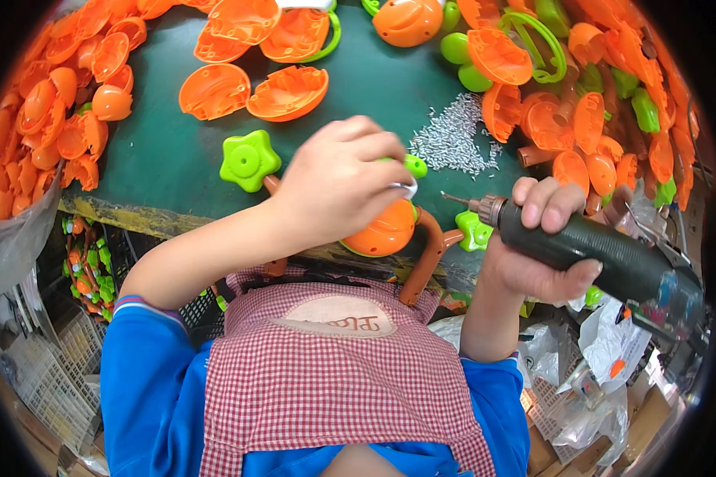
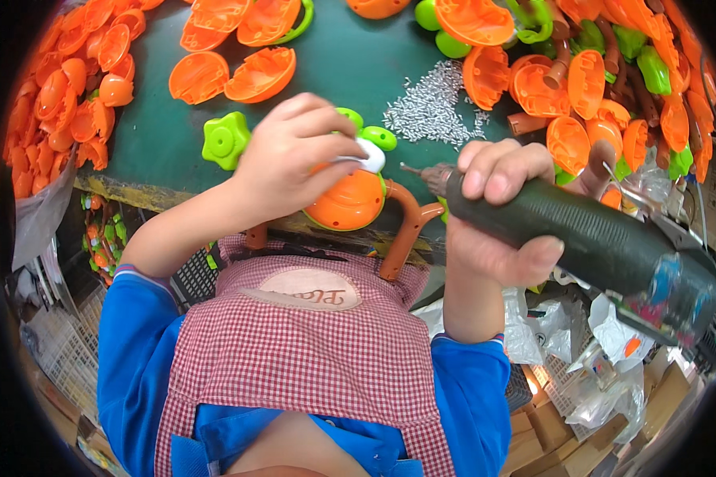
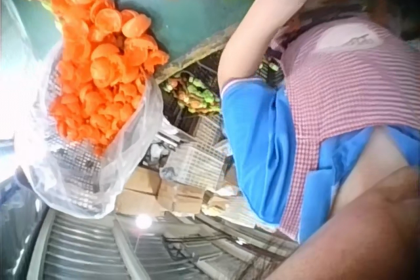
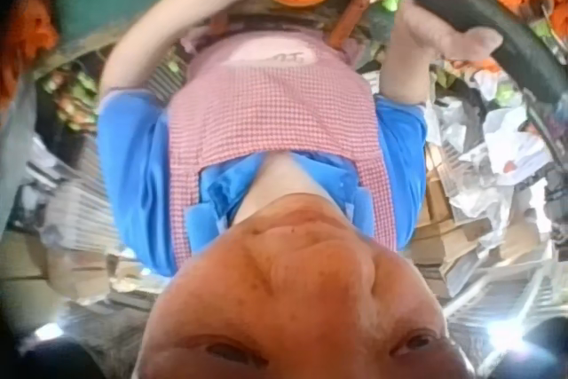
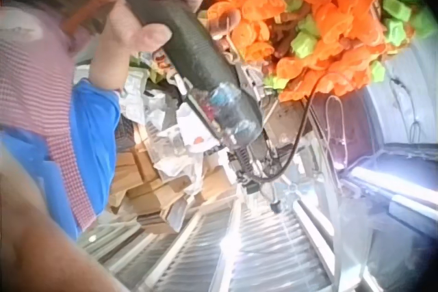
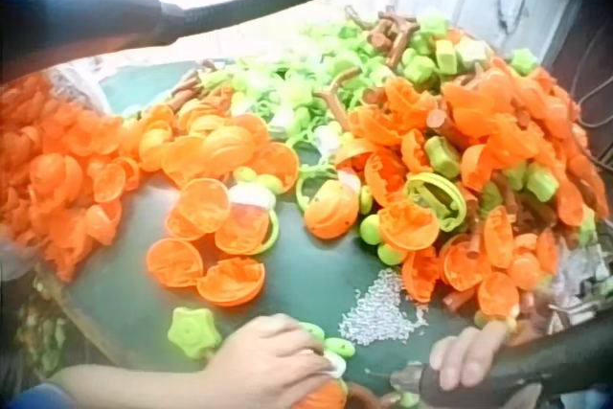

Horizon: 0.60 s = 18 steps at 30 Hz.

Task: The person assembles small plastic toys by joining orange and green halves, inserting screws, and tightening them with a power drill. The person repeatedly picks parts from piles on the table, aligns them, and secures them before placing the finished units aside.

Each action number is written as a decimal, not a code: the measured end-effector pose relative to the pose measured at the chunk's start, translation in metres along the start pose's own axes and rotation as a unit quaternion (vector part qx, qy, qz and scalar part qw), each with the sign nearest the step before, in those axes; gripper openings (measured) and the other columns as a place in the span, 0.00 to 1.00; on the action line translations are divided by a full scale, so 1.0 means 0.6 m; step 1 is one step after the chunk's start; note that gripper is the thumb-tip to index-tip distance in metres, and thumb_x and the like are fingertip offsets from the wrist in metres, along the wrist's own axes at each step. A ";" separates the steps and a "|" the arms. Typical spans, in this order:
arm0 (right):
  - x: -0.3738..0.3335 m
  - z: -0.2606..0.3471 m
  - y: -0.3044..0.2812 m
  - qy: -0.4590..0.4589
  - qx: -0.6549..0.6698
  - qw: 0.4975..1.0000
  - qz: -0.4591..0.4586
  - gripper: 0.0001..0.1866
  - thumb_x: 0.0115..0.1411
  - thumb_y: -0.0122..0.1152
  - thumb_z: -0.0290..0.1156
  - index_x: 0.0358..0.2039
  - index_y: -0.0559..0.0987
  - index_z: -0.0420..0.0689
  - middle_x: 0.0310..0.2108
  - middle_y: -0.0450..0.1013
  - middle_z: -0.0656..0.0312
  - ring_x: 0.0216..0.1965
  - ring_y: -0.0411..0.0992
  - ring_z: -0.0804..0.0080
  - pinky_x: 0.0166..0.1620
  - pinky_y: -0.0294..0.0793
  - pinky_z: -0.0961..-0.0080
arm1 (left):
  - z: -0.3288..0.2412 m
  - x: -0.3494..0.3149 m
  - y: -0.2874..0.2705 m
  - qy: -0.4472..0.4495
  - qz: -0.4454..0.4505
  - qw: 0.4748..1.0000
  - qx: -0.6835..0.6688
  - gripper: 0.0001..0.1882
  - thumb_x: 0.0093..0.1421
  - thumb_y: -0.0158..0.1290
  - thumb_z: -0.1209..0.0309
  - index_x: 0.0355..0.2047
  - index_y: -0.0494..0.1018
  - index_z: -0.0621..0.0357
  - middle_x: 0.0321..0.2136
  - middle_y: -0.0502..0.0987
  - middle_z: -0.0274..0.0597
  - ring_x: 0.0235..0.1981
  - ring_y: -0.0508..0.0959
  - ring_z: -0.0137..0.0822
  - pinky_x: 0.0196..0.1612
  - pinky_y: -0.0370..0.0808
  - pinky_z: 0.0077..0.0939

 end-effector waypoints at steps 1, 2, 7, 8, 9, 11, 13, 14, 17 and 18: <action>0.000 -0.002 0.012 -0.001 0.005 1.000 0.009 0.40 0.59 0.54 0.60 0.67 0.55 0.56 0.29 0.65 0.65 0.28 0.65 0.74 0.38 0.64 0.69 | -0.013 0.018 0.000 -0.016 -0.039 0.999 -0.013 0.17 0.43 0.66 0.67 0.35 0.79 0.53 0.34 0.77 0.34 0.39 0.75 0.39 0.43 0.72 0.34; -0.001 -0.002 0.024 -0.003 0.008 1.000 0.018 0.41 0.59 0.54 0.60 0.67 0.55 0.56 0.29 0.65 0.65 0.28 0.65 0.74 0.38 0.64 0.69 | -0.016 0.026 0.009 -0.018 -0.053 0.998 0.009 0.14 0.42 0.66 0.67 0.31 0.80 0.52 0.33 0.77 0.32 0.38 0.75 0.37 0.42 0.71 0.31; -0.003 -0.011 0.036 -0.010 0.002 1.000 0.003 0.46 0.58 0.58 0.60 0.68 0.49 0.55 0.28 0.67 0.62 0.26 0.68 0.71 0.34 0.68 0.70 | -0.018 0.021 0.032 0.027 -0.033 0.999 0.026 0.07 0.44 0.65 0.66 0.25 0.81 0.49 0.29 0.77 0.24 0.37 0.74 0.31 0.40 0.69 0.29; -0.004 -0.011 0.037 -0.010 0.000 1.000 -0.008 0.47 0.58 0.59 0.60 0.68 0.49 0.54 0.27 0.68 0.61 0.26 0.68 0.70 0.33 0.68 0.70 | -0.016 0.019 0.032 0.022 -0.036 0.999 0.024 0.07 0.44 0.65 0.66 0.26 0.81 0.49 0.29 0.77 0.24 0.37 0.74 0.31 0.40 0.69 0.29; -0.005 -0.011 0.039 -0.011 -0.002 1.000 -0.020 0.48 0.57 0.60 0.60 0.69 0.48 0.54 0.27 0.69 0.61 0.25 0.69 0.70 0.32 0.69 0.71 | -0.012 0.015 0.030 0.018 -0.039 0.999 0.022 0.07 0.45 0.65 0.66 0.26 0.81 0.49 0.29 0.77 0.24 0.37 0.74 0.31 0.40 0.69 0.29; -0.007 -0.013 0.040 -0.009 0.001 1.000 -0.024 0.48 0.57 0.60 0.60 0.69 0.48 0.54 0.27 0.69 0.61 0.25 0.69 0.70 0.32 0.69 0.70 | -0.009 0.012 0.026 0.005 -0.043 0.999 0.006 0.07 0.45 0.65 0.66 0.27 0.81 0.49 0.29 0.77 0.24 0.37 0.74 0.32 0.40 0.68 0.30; -0.007 -0.013 0.043 -0.009 0.004 1.000 -0.023 0.48 0.57 0.61 0.60 0.68 0.48 0.53 0.27 0.69 0.60 0.25 0.69 0.70 0.32 0.70 0.70 | -0.006 0.009 0.024 -0.011 -0.043 0.999 -0.026 0.07 0.46 0.65 0.66 0.27 0.82 0.49 0.29 0.78 0.24 0.37 0.74 0.32 0.40 0.68 0.31; -0.007 -0.013 0.045 -0.006 0.005 1.000 -0.010 0.47 0.57 0.59 0.60 0.68 0.48 0.53 0.27 0.68 0.61 0.26 0.68 0.70 0.33 0.69 0.70 | -0.005 0.008 0.023 -0.013 -0.039 0.998 -0.040 0.07 0.46 0.65 0.66 0.27 0.82 0.50 0.29 0.78 0.24 0.37 0.74 0.32 0.40 0.67 0.31; -0.006 -0.014 0.046 -0.002 0.009 0.999 0.036 0.43 0.60 0.55 0.59 0.68 0.51 0.53 0.29 0.66 0.62 0.29 0.67 0.72 0.38 0.67 0.68 | 0.000 0.008 0.021 -0.020 -0.028 0.996 -0.078 0.08 0.46 0.65 0.66 0.27 0.82 0.50 0.28 0.78 0.25 0.36 0.74 0.33 0.41 0.67 0.32; -0.005 -0.015 0.047 -0.001 0.012 0.999 0.046 0.42 0.60 0.53 0.58 0.68 0.51 0.53 0.29 0.65 0.63 0.29 0.66 0.72 0.39 0.66 0.68 | 0.000 0.006 0.022 -0.023 -0.024 0.996 -0.088 0.08 0.45 0.65 0.67 0.27 0.82 0.51 0.28 0.78 0.25 0.36 0.73 0.33 0.41 0.66 0.32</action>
Point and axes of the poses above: each hand's wrist, its own x-axis towards the middle knuckle, its own y-axis out of the palm, z = x × y, the point moved 5 cm from there along x, towards the middle knuckle
